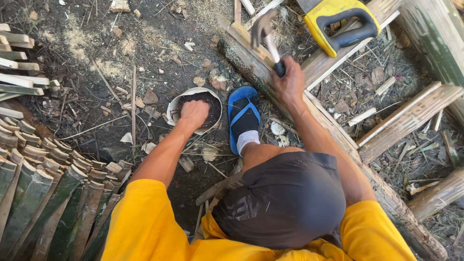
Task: The person is assembling a bamboo structure by cutting thin bamboo strips with a hand saw and nailing them to a larger bamboo frame. They repeatedly measure, cut, and hammer the strips into place to form a grid-like pattern.
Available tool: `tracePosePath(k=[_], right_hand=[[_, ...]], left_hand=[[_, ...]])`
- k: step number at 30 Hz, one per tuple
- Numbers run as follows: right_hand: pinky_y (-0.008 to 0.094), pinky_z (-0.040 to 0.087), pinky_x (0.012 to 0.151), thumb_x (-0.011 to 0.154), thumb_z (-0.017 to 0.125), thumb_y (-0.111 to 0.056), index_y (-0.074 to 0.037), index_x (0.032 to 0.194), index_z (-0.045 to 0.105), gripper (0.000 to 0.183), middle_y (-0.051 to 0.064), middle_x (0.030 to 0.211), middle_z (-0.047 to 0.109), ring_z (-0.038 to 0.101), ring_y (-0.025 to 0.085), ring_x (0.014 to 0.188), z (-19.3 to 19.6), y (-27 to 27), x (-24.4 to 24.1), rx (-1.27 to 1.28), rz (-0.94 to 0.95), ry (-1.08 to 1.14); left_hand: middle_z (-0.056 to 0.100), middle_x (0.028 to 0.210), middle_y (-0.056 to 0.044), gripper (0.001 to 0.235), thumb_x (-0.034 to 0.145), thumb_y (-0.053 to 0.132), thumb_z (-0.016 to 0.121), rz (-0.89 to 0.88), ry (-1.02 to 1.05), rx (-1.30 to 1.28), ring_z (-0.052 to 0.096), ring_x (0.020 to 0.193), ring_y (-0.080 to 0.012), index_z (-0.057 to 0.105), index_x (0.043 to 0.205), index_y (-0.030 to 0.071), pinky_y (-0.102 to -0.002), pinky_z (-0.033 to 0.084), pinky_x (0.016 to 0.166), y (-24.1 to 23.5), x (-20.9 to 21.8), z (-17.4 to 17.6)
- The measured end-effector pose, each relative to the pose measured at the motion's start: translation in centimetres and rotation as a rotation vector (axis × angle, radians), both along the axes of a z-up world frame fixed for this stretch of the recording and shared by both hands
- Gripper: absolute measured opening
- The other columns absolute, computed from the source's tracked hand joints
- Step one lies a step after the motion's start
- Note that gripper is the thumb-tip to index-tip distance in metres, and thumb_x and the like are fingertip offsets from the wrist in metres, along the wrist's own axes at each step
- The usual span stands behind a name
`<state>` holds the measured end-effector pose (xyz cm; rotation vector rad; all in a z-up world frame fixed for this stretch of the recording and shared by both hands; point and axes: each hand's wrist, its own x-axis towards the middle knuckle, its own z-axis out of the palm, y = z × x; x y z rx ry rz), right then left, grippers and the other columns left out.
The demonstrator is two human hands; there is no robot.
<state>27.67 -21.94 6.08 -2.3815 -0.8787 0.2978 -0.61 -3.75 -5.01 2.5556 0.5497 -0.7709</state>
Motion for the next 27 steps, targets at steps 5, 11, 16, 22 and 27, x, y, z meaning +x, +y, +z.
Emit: tracePosePath(k=[5, 11, 16, 22, 27], right_hand=[[0.041, 0.051, 0.069, 0.093, 0.072, -0.006, -0.008, 0.105, 0.061, 0.017, 0.010, 0.078, 0.058, 0.062, 0.021, 0.073, 0.4, -1.1, -0.5, 0.055, -0.021, 0.135], [0.038, 0.053, 0.072, 0.091, 0.073, -0.004, -0.008, 0.107, 0.058, 0.022, 0.009, 0.082, 0.062, 0.066, 0.021, 0.077, 1.6, -1.4, -1.3, 0.108, -0.054, 0.226], [0.038, 0.054, 0.077, 0.091, 0.074, -0.004, -0.006, 0.111, 0.055, 0.028, 0.012, 0.090, 0.063, 0.067, 0.023, 0.084, 1.8, -1.7, -1.3, 0.116, -0.050, 0.218], [0.041, 0.054, 0.080, 0.089, 0.077, -0.003, -0.004, 0.113, 0.054, 0.033, 0.013, 0.094, 0.063, 0.066, 0.026, 0.087, 1.5, -1.9, -1.5, 0.146, -0.063, 0.144], [0.038, 0.056, 0.079, 0.090, 0.078, -0.004, -0.004, 0.113, 0.048, 0.037, 0.010, 0.098, 0.066, 0.068, 0.022, 0.090, 0.8, -1.8, -1.2, 0.134, -0.105, 0.235]], left_hand=[[0.073, 0.097, -0.022, 0.010, 0.089, 0.017, 0.070, 0.025, -0.016, -0.098, 0.071, 0.091, -0.0423, 0.071, 0.093, 0.008, -0.053, 0.057, 0.077, 1.1, -0.2, 1.9], [0.070, 0.091, -0.024, 0.017, 0.083, 0.013, 0.069, 0.045, -0.270, -0.265, 0.069, 0.086, -0.0438, 0.061, 0.090, 0.000, -0.053, 0.055, 0.075, 3.3, 1.5, 9.8], [0.071, 0.085, -0.022, 0.013, 0.089, 0.011, 0.059, 0.109, -0.471, -0.464, 0.071, 0.081, -0.0387, 0.060, 0.099, 0.003, -0.048, 0.055, 0.073, 3.0, 5.7, 14.3], [0.075, 0.112, -0.019, 0.019, 0.108, 0.012, 0.053, 0.381, -0.857, -0.724, 0.076, 0.100, -0.0313, 0.054, 0.124, 0.002, -0.042, 0.063, 0.082, 1.3, 13.6, 12.5], [0.078, 0.112, -0.009, 0.014, 0.097, 0.017, 0.068, 0.349, -0.958, -0.430, 0.071, 0.110, -0.0251, 0.073, 0.108, 0.011, -0.047, 0.050, 0.101, -0.8, 18.9, 9.0]])
